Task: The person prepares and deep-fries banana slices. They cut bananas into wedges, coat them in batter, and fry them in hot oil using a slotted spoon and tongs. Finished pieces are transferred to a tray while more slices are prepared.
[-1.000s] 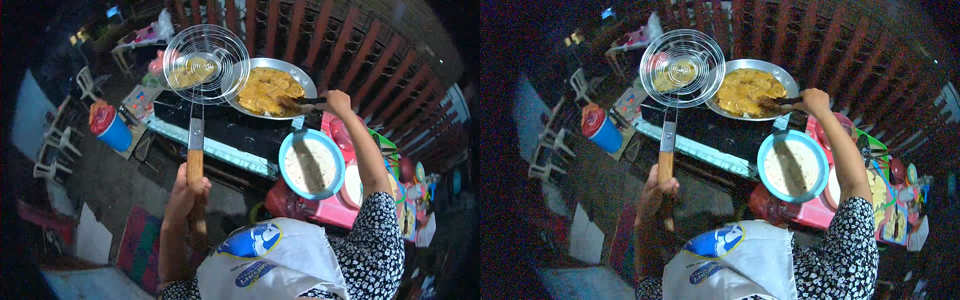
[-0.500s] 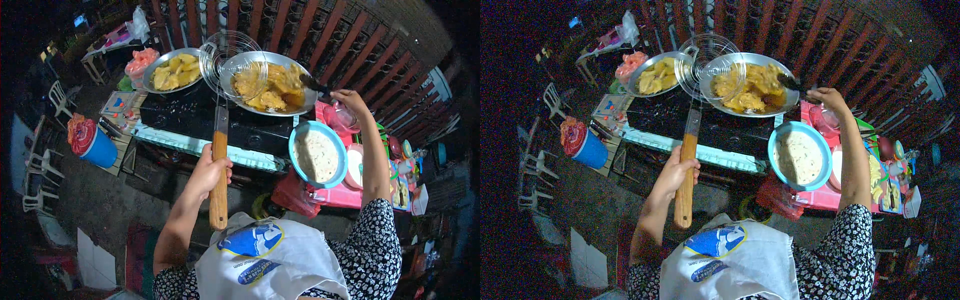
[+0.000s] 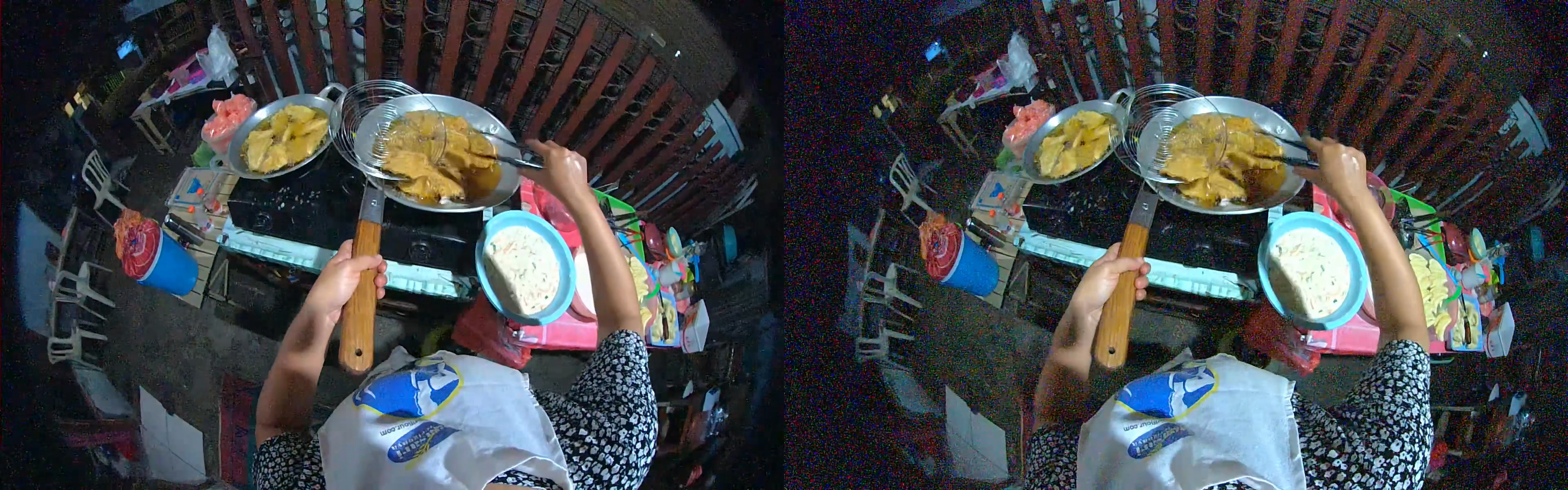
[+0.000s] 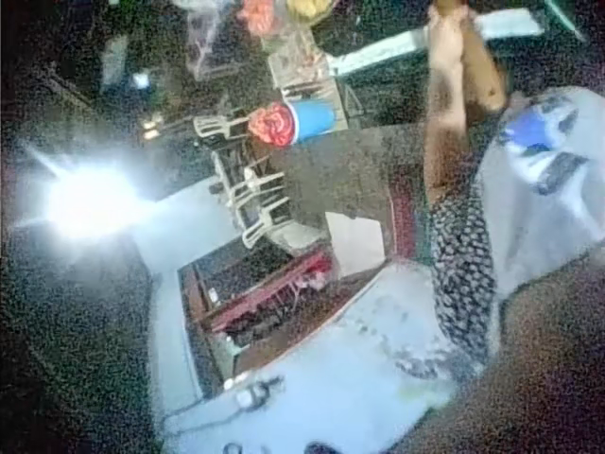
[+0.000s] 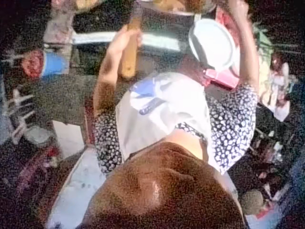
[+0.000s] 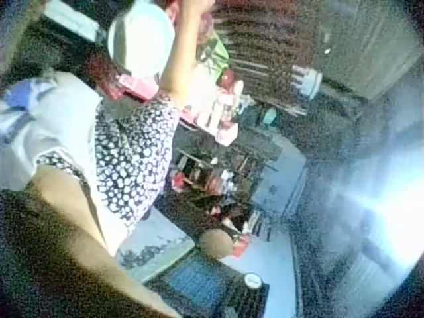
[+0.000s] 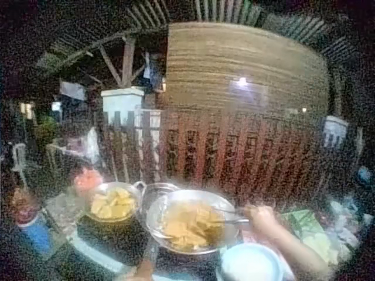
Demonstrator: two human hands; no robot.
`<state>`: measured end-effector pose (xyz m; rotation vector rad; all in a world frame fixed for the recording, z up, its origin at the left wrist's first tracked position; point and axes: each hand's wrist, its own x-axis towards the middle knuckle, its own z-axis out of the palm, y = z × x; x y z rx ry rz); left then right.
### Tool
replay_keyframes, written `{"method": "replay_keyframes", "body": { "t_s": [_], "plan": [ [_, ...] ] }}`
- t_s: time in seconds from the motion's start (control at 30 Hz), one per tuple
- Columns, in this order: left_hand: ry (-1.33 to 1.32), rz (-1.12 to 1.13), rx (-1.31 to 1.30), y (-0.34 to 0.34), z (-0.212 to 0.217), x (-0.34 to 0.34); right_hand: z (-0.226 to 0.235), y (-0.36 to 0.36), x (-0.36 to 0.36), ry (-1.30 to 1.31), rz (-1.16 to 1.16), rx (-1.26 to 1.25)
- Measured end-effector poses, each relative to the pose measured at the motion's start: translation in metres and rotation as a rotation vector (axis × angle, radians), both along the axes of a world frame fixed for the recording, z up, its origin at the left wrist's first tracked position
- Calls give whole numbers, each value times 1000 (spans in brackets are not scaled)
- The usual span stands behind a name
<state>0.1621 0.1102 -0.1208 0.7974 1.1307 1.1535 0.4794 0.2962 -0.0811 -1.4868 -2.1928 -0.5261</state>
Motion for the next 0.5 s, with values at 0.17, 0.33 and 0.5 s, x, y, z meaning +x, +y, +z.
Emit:
{"method": "replay_keyframes", "body": {
  "t_s": [0.17, 0.33, 0.5],
  "plan": [
    [-20, 24, -20, 10, 9, 1, -54, 70, 6, -228, 196, 99],
    [2, 14, -29, 10, 24, 4, -70, 99, -3, -262, 288, 184],
    [85, 37, -16, 3, 29, 1, -37, 76, 13, -132, 159, -46]
  ]
}}
